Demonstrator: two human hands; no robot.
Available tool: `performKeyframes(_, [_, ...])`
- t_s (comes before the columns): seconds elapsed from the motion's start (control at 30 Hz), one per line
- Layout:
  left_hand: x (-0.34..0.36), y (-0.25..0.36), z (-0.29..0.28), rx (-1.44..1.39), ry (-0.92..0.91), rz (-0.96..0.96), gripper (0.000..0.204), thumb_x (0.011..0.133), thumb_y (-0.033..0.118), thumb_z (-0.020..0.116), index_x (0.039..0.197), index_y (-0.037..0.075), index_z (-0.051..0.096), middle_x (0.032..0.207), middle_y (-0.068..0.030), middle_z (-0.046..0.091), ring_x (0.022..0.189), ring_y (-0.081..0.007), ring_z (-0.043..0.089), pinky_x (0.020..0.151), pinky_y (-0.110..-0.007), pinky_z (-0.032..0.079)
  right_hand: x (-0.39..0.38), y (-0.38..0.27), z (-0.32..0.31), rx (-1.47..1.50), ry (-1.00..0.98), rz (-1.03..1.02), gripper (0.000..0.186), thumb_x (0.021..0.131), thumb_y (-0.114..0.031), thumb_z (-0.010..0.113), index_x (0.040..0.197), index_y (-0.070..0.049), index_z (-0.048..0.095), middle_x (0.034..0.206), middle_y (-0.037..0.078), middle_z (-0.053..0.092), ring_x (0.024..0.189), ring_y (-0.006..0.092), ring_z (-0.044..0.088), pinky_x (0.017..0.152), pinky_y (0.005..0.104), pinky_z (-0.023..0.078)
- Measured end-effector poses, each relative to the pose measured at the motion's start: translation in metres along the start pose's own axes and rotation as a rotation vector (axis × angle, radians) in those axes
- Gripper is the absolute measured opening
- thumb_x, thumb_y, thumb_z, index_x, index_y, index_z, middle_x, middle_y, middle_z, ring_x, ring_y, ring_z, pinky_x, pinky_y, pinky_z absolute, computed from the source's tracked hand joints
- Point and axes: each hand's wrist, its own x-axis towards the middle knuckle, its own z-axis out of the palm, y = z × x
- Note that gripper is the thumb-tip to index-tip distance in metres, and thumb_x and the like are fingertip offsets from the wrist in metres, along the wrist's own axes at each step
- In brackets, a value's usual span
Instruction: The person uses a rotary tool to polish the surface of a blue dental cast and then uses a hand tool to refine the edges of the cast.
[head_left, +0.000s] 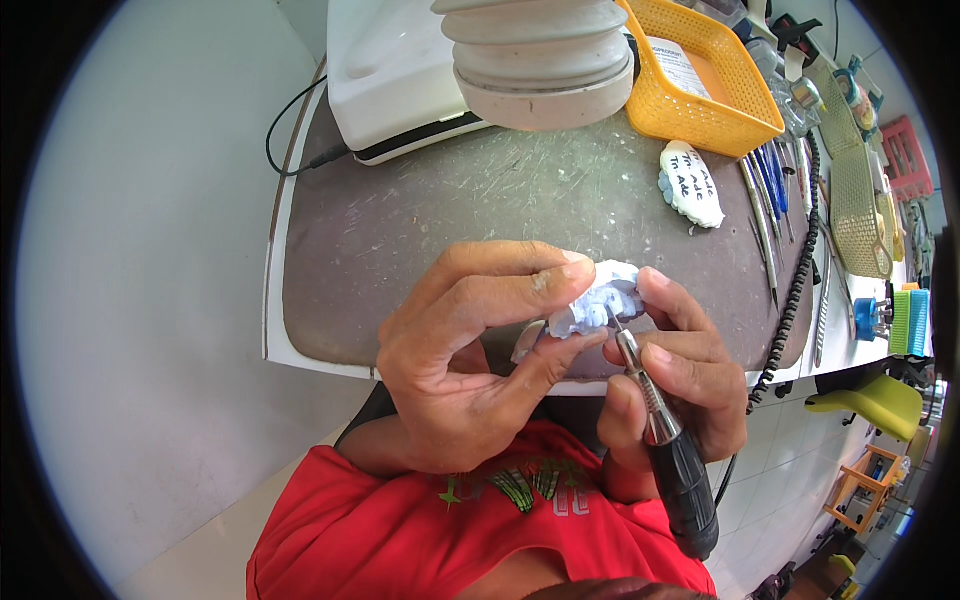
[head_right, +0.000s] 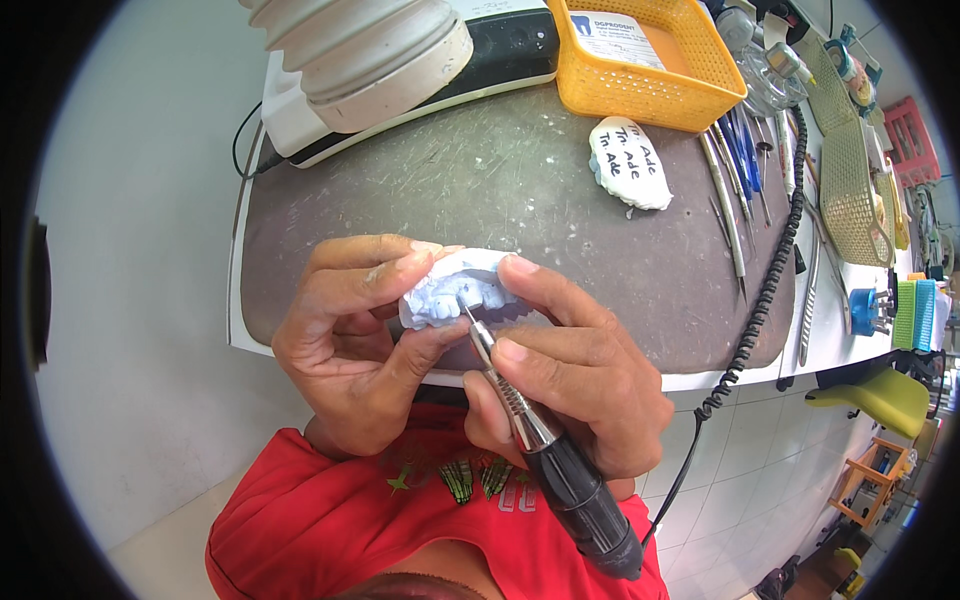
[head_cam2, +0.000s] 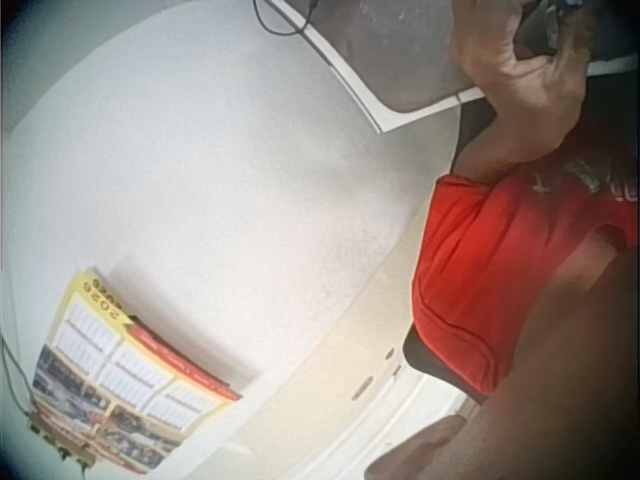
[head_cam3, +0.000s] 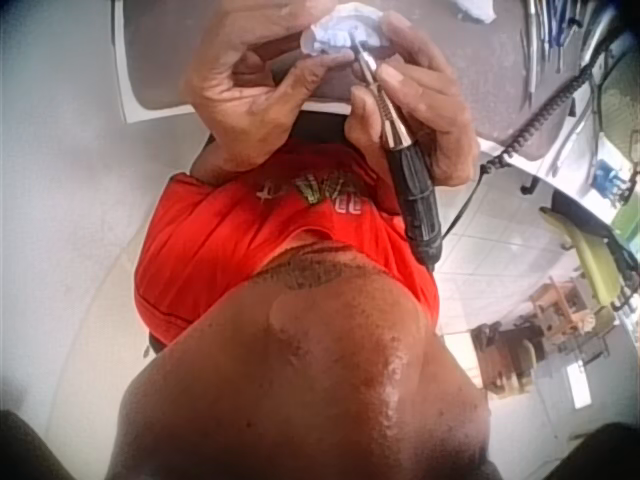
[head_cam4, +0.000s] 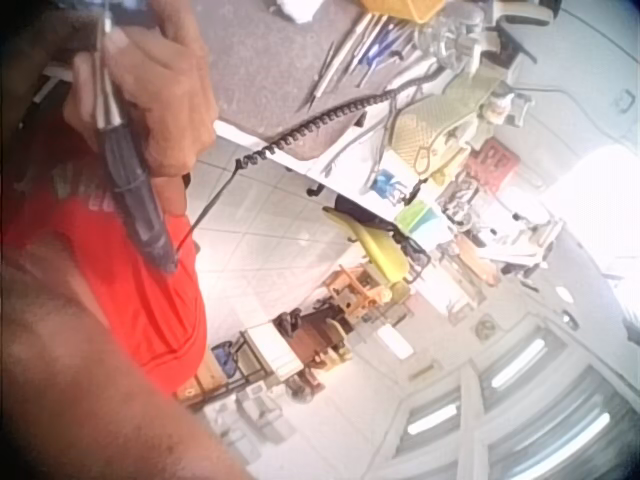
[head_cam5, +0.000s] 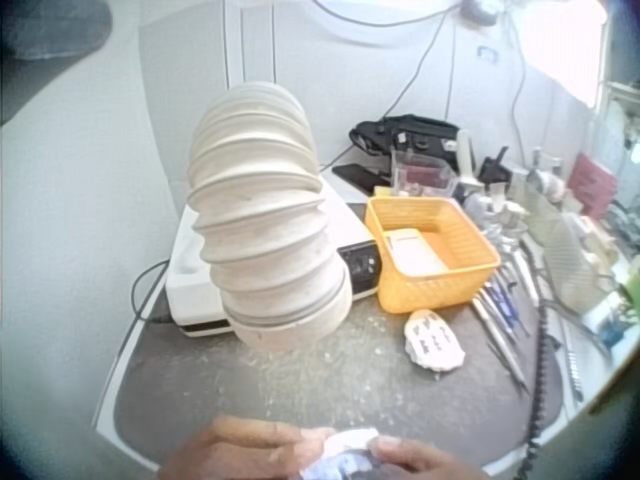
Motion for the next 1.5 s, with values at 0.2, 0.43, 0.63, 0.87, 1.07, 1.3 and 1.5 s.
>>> performKeyframes(0.2, [0.001, 0.001, -0.007, 0.077, -0.140, 0.025, 0.038, 0.076, -0.011, 0.071, 0.110, 0.000, 0.057, 0.111, -0.0172, 0.054, 0.104, -0.0274, 0.061, 0.088, -0.037, 0.055, 0.000, 0.000, 0.002, -0.006, 0.033, 0.004, 0.026, 0.087, -0.022, 0.071, 0.098, -0.005, 0.055, 0.078, 0.011, 0.065, 0.084, 0.0247, 0.068, 0.097, 0.0511, 0.047])
performKeyframes(0.43, [0.001, -0.001, -0.007, 0.071, -0.144, 0.038, 0.038, 0.076, -0.010, 0.071, 0.109, -0.001, 0.057, 0.111, -0.0173, 0.054, 0.104, -0.0274, 0.061, 0.088, -0.037, 0.055, 0.001, 0.001, 0.001, 0.006, 0.027, -0.015, 0.027, 0.087, -0.022, 0.071, 0.098, -0.005, 0.055, 0.078, 0.011, 0.065, 0.085, 0.0257, 0.068, 0.097, 0.0511, 0.047])
performKeyframes(0.63, [0.002, 0.002, -0.007, 0.063, -0.145, -0.003, 0.038, 0.077, -0.011, 0.071, 0.111, -0.001, 0.057, 0.112, -0.0174, 0.053, 0.103, -0.0253, 0.061, 0.087, -0.034, 0.055, 0.002, 0.003, 0.004, 0.085, 0.094, -0.032, 0.027, 0.078, -0.010, 0.077, 0.096, -0.001, 0.059, 0.079, 0.014, 0.066, 0.092, 0.0352, 0.068, 0.090, 0.0493, 0.053])
performKeyframes(0.87, [0.004, 0.005, 0.001, -0.065, -0.017, -0.073, 0.032, 0.075, -0.010, 0.072, 0.105, -0.004, 0.063, 0.109, -0.0171, 0.060, 0.101, -0.0231, 0.063, 0.085, -0.031, 0.057, 0.001, 0.000, 0.005, 0.132, 0.121, -0.021, 0.030, 0.074, -0.005, 0.081, 0.096, 0.000, 0.061, 0.081, 0.015, 0.067, 0.094, 0.0388, 0.067, 0.086, 0.0475, 0.056])
performKeyframes(1.07, [0.003, 0.002, -0.006, 0.024, -0.128, -0.004, 0.039, 0.077, -0.010, 0.071, 0.113, -0.002, 0.057, 0.114, -0.0177, 0.054, 0.102, -0.0215, 0.061, 0.085, -0.030, 0.054, 0.000, -0.001, 0.003, 0.034, 0.063, -0.007, 0.028, 0.085, -0.019, 0.073, 0.099, -0.002, 0.056, 0.080, 0.013, 0.066, 0.092, 0.0323, 0.067, 0.095, 0.0494, 0.050])
performKeyframes(1.3, [0.003, 0.002, -0.006, 0.039, -0.120, 0.004, 0.038, 0.077, -0.008, 0.072, 0.112, -0.002, 0.057, 0.113, -0.0172, 0.054, 0.102, -0.0211, 0.061, 0.085, -0.030, 0.054, 0.000, 0.000, 0.003, 0.021, 0.040, -0.023, 0.027, 0.087, -0.021, 0.071, 0.098, -0.002, 0.055, 0.078, 0.012, 0.066, 0.089, 0.0275, 0.068, 0.097, 0.0508, 0.048])
performKeyframes(1.5, [0.003, 0.003, -0.004, 0.002, -0.093, -0.016, 0.036, 0.077, -0.008, 0.072, 0.110, -0.003, 0.059, 0.112, -0.0176, 0.056, 0.101, -0.0218, 0.062, 0.085, -0.030, 0.055, 0.001, -0.002, 0.001, 0.002, 0.028, -0.008, 0.027, 0.087, -0.022, 0.070, 0.098, -0.003, 0.056, 0.078, 0.012, 0.066, 0.086, 0.0257, 0.068, 0.097, 0.0516, 0.048])
